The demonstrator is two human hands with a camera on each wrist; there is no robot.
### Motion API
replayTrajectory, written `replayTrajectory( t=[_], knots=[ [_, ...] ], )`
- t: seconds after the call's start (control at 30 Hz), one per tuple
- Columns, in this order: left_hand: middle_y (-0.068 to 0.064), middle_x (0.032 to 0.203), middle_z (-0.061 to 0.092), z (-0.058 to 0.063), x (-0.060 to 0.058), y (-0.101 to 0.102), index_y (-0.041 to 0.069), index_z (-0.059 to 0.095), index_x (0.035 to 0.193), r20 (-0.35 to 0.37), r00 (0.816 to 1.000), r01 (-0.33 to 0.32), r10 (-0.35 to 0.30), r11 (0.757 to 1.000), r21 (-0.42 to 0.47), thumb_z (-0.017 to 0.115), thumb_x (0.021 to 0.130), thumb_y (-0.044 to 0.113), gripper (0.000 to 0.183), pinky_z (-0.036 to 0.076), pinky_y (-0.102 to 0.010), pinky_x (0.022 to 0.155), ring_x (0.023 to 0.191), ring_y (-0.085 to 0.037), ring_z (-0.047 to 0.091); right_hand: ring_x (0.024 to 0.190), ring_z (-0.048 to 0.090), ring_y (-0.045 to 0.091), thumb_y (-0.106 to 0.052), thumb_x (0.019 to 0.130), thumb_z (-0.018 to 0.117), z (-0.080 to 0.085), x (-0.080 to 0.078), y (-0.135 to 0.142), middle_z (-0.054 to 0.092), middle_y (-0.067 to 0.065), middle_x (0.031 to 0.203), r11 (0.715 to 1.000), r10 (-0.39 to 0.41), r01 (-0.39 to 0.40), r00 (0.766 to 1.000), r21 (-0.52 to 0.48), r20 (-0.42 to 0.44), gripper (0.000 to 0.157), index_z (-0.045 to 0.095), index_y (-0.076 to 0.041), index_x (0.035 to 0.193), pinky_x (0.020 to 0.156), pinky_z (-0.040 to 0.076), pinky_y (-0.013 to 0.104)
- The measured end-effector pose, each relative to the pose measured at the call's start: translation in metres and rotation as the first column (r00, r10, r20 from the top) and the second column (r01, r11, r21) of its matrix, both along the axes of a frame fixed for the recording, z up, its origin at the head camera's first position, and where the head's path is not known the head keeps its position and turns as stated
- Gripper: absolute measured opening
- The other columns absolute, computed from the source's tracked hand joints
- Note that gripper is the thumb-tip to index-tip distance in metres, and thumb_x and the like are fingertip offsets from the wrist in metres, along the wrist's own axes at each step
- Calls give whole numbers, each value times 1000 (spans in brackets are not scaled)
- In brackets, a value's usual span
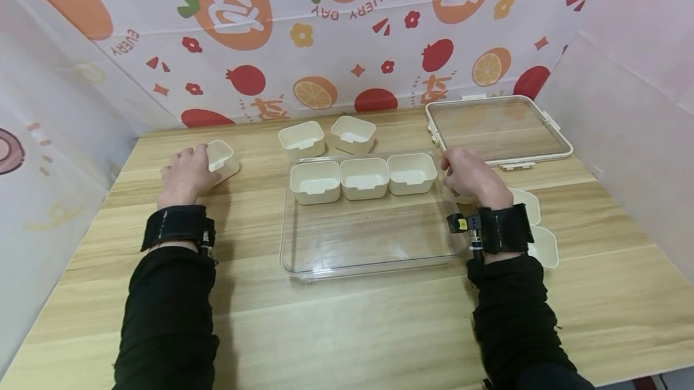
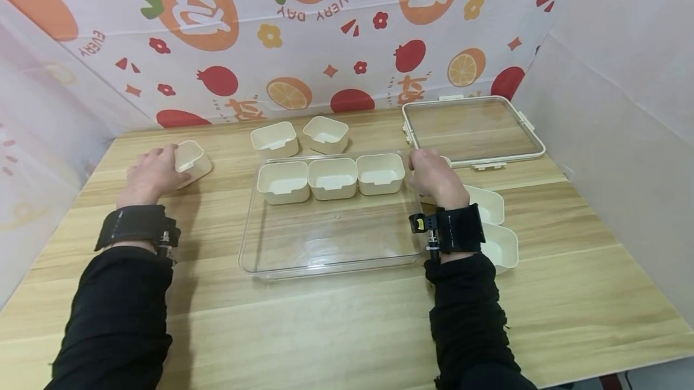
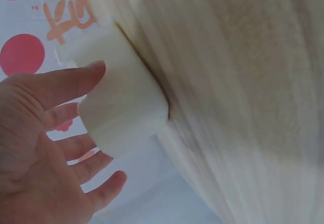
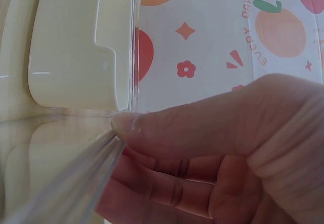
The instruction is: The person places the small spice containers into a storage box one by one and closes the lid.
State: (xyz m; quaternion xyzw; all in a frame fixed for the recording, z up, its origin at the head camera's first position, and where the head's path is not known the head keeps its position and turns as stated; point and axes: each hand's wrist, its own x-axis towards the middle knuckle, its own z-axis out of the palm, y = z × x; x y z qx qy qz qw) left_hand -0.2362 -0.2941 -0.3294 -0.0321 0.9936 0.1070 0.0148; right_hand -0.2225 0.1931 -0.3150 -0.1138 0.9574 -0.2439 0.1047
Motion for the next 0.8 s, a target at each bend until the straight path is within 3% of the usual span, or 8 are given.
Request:
replayTrajectory(
  t=[0.3,0.6,0.8],
  knots=[
    [-37,115,37,5,3,-2,-9,28,131,-16,1000,21,-21,1000,-17,61,80,15,66,37,-67,73,98,-53,30,60,53,21,7,79,49,0,0,-1,53,15,80,1000,3,-2,1000,5,-17,19,51,4,97,49,42,31],
    [-38,115,34,8,6,-2,-7,29,131,-23,999,31,-31,1000,1,63,79,15,66,40,-64,71,100,-53,28,61,52,21,7,80,48,0,0,-2,52,16,82,1000,9,-10,1000,3,16,20,50,5,100,51,42,31],
    [-38,114,35,21,7,8,-7,31,130,-102,992,71,-74,997,-27,66,78,16,67,39,-65,72,100,-54,27,61,52,21,7,79,49,-1,-1,-1,53,16,84,1000,0,0,1000,12,4,23,51,5,101,51,44,31]
  ],
)
